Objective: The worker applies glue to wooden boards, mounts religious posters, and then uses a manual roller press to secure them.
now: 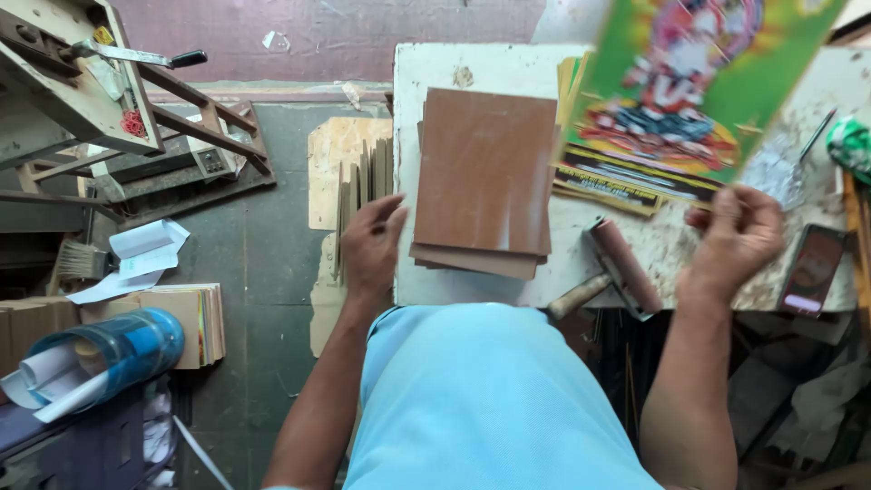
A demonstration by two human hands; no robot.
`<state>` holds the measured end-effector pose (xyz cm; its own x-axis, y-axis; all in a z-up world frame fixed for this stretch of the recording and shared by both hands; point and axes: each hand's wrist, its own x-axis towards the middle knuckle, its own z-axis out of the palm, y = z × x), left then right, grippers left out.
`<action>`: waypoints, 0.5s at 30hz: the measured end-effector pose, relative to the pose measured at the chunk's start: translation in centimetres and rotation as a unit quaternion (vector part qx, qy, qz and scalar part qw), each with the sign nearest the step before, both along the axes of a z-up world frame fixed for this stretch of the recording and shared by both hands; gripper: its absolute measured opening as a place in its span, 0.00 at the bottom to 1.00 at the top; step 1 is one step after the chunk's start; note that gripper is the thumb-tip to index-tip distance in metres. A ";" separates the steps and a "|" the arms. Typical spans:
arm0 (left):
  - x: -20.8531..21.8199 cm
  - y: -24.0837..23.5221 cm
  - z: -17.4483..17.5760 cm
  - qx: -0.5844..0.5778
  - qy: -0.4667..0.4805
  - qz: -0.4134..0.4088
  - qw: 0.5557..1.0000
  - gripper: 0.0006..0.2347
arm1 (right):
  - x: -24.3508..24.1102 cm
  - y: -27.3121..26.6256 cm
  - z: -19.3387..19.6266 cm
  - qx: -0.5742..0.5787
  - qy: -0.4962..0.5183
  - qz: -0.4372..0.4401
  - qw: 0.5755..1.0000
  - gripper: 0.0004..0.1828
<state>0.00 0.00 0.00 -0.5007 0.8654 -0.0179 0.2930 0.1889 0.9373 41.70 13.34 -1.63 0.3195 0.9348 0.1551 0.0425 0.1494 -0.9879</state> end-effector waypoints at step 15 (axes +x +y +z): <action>-1.6 2.9 -2.6 -0.107 -0.084 -0.078 0.988 0.09 | -13.1 -6.6 -0.8 -0.168 -0.009 0.192 0.967 0.15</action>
<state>-1.61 2.89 -2.56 -0.3358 0.8995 -0.2796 0.1780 0.3520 0.9189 28.64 6.73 -2.46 -0.0608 0.9825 -0.1761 0.0649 -0.1722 -0.9829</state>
